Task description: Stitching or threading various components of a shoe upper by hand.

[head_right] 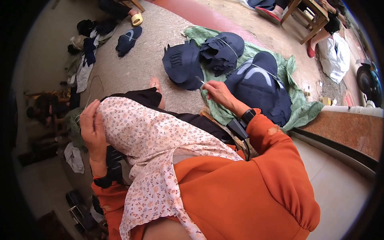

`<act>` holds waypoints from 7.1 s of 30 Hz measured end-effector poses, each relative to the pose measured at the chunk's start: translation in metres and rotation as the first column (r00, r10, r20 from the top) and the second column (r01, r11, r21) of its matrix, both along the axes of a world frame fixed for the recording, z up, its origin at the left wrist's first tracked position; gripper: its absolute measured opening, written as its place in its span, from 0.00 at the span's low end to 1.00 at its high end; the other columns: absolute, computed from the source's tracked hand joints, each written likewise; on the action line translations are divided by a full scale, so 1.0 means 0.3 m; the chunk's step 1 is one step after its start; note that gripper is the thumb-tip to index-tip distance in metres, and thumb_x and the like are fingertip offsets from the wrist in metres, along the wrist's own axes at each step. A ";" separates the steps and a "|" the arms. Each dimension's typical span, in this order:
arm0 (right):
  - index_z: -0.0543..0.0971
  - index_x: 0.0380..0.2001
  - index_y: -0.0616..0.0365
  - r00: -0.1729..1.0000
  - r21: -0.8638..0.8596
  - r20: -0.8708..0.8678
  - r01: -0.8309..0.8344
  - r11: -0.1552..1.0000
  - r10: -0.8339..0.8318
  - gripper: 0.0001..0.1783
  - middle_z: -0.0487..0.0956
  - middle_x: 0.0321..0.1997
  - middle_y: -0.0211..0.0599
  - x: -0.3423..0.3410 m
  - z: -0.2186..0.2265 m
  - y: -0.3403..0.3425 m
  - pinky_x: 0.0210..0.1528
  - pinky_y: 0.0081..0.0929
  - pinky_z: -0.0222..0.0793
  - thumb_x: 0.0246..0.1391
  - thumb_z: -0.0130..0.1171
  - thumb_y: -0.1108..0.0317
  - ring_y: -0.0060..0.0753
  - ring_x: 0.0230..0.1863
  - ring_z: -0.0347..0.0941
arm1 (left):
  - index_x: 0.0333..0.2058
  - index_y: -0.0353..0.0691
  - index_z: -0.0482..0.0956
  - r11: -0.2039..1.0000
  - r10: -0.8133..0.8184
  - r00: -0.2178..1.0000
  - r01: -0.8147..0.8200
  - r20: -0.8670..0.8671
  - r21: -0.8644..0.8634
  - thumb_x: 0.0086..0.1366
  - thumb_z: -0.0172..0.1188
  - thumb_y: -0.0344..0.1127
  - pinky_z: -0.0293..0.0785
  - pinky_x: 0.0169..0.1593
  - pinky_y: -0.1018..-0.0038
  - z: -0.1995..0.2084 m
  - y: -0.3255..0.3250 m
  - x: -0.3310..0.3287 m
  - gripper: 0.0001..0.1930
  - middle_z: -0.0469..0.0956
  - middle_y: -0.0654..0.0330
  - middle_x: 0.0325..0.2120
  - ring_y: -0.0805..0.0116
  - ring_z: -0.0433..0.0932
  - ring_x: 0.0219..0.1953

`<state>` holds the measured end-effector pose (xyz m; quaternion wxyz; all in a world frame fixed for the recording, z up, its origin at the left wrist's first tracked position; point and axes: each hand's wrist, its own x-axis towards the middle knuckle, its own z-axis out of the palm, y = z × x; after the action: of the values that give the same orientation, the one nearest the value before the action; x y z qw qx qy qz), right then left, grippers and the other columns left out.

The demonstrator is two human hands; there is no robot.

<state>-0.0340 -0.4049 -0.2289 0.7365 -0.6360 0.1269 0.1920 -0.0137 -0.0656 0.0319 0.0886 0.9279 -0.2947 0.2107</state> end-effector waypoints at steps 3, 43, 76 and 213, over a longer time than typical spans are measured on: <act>0.79 0.36 0.60 0.912 -0.001 0.283 -0.309 0.951 0.297 0.14 0.71 0.19 0.22 0.047 0.394 0.101 0.24 0.17 0.59 0.65 0.49 0.61 0.14 0.22 0.64 | 0.50 0.34 0.76 0.974 -0.214 0.977 0.214 -0.002 0.071 0.61 0.59 0.28 0.69 0.55 0.62 0.036 -0.135 -0.053 0.17 0.75 0.51 0.50 0.53 0.73 0.52; 0.75 0.49 0.59 0.869 -0.394 -0.480 -0.337 0.855 0.120 0.19 0.78 0.36 0.38 -0.296 -0.568 -0.297 0.22 0.32 0.74 0.53 0.53 0.69 0.31 0.26 0.79 | 0.51 0.37 0.76 0.333 0.940 0.322 -0.937 -0.113 0.104 0.68 0.49 0.40 0.68 0.49 0.63 -0.525 0.965 -0.726 0.18 0.74 0.47 0.42 0.50 0.74 0.44; 0.82 0.29 0.58 0.870 -0.250 -0.286 0.337 0.908 -0.401 0.06 0.77 0.21 0.27 -0.312 -0.631 -0.181 0.14 0.20 0.59 0.47 0.65 0.68 0.19 0.16 0.69 | 0.52 0.44 0.75 0.285 0.958 0.284 -0.958 -0.037 0.024 0.68 0.48 0.43 0.68 0.47 0.61 -0.581 0.933 -0.757 0.18 0.71 0.51 0.43 0.51 0.74 0.44; 0.60 0.60 0.62 0.947 -0.047 -0.163 0.272 0.961 -0.276 0.40 0.70 0.56 0.41 0.716 -0.490 0.139 0.62 0.30 0.60 0.49 0.68 0.59 0.34 0.57 0.66 | 0.54 0.33 0.68 0.212 -0.667 0.072 -0.936 -0.742 -0.282 0.63 0.60 0.28 0.69 0.55 0.71 -1.366 -0.244 0.828 0.22 0.75 0.56 0.50 0.66 0.75 0.49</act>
<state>0.1808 -0.3630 -0.3758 0.7351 -0.6024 0.2781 0.1392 0.2347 -0.1387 -0.3780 0.7591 0.5152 0.2169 -0.3337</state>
